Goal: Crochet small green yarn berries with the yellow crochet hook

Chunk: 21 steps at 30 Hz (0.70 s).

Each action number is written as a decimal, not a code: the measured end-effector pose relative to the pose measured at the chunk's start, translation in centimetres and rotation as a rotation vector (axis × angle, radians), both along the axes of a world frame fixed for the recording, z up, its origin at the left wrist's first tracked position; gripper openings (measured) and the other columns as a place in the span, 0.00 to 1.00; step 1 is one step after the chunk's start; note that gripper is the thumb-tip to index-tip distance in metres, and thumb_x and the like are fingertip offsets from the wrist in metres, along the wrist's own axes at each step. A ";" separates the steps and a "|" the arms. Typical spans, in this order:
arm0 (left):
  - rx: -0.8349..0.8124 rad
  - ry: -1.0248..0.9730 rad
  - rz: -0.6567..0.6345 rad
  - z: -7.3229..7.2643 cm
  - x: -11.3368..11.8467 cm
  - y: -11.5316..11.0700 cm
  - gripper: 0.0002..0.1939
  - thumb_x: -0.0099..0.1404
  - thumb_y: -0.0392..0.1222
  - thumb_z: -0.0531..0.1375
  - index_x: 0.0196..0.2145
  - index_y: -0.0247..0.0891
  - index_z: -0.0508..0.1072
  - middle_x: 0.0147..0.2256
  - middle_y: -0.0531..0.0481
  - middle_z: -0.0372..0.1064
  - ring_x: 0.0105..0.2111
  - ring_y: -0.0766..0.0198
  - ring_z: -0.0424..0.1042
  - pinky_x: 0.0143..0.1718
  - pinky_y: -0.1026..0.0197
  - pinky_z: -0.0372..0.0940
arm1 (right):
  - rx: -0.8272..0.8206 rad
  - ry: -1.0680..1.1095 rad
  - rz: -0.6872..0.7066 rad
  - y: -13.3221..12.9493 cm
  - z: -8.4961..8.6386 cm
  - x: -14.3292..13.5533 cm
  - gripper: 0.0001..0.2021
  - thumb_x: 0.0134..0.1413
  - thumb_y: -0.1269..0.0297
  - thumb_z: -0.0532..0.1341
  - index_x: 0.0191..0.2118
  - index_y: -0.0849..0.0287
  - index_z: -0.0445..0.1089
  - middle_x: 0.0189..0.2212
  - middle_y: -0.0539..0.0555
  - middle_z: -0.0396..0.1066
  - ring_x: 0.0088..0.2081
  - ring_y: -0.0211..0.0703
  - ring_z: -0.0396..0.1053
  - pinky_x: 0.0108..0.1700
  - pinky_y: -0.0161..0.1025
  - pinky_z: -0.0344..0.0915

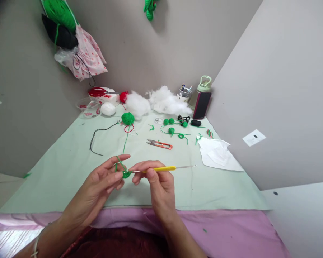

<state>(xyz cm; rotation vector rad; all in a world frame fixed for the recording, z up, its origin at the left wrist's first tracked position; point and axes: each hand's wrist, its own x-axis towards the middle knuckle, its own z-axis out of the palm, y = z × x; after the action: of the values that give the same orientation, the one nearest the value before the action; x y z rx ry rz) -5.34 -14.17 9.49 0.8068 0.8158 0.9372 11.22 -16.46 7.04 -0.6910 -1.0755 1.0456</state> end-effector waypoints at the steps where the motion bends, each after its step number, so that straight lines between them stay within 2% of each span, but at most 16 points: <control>1: 0.002 0.007 0.002 0.0 0.0 0.0 0.20 0.64 0.45 0.71 0.53 0.44 0.77 0.32 0.57 0.65 0.28 0.71 0.59 0.31 0.61 0.52 | 0.002 -0.001 0.005 0.0 0.0 0.0 0.12 0.74 0.59 0.58 0.42 0.52 0.78 0.39 0.53 0.80 0.33 0.38 0.75 0.37 0.39 0.72; 6: 0.037 0.054 0.010 -0.1 -0.1 -0.2 0.18 0.65 0.45 0.69 0.53 0.45 0.78 0.32 0.56 0.64 0.29 0.70 0.60 0.32 0.61 0.54 | 0.031 -0.055 -0.007 -0.1 0.0 0.1 0.12 0.74 0.61 0.57 0.43 0.52 0.78 0.40 0.53 0.80 0.34 0.39 0.75 0.38 0.40 0.71; 15: 0.136 0.136 0.062 -0.8 -0.2 -0.2 0.22 0.63 0.45 0.72 0.54 0.47 0.78 0.34 0.56 0.67 0.31 0.69 0.59 0.35 0.64 0.58 | 0.166 -0.309 -0.167 -0.6 0.4 0.3 0.13 0.74 0.66 0.55 0.43 0.52 0.78 0.36 0.54 0.78 0.38 0.44 0.75 0.40 0.43 0.72; 18: 0.152 0.127 0.089 -0.9 0.1 -0.4 0.22 0.63 0.43 0.73 0.55 0.47 0.78 0.35 0.56 0.68 0.31 0.70 0.60 0.37 0.66 0.60 | 0.267 -0.506 -0.235 -0.9 0.1 0.2 0.13 0.73 0.70 0.55 0.48 0.51 0.77 0.39 0.55 0.79 0.42 0.45 0.76 0.41 0.43 0.74; 21: 0.056 0.013 0.059 -0.7 0.5 -0.6 0.27 0.62 0.43 0.73 0.58 0.47 0.76 0.34 0.56 0.68 0.27 0.73 0.60 0.31 0.67 0.60 | 0.447 -0.834 -0.371 -1.3 -0.7 -0.1 0.17 0.68 0.74 0.60 0.56 0.48 0.76 0.45 0.56 0.77 0.45 0.46 0.77 0.42 0.42 0.75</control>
<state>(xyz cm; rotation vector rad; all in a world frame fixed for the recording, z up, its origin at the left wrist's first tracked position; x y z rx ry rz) -4.85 -14.77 8.79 0.8415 0.8313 1.0112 11.16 -17.77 6.34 -0.9334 -1.7376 0.1439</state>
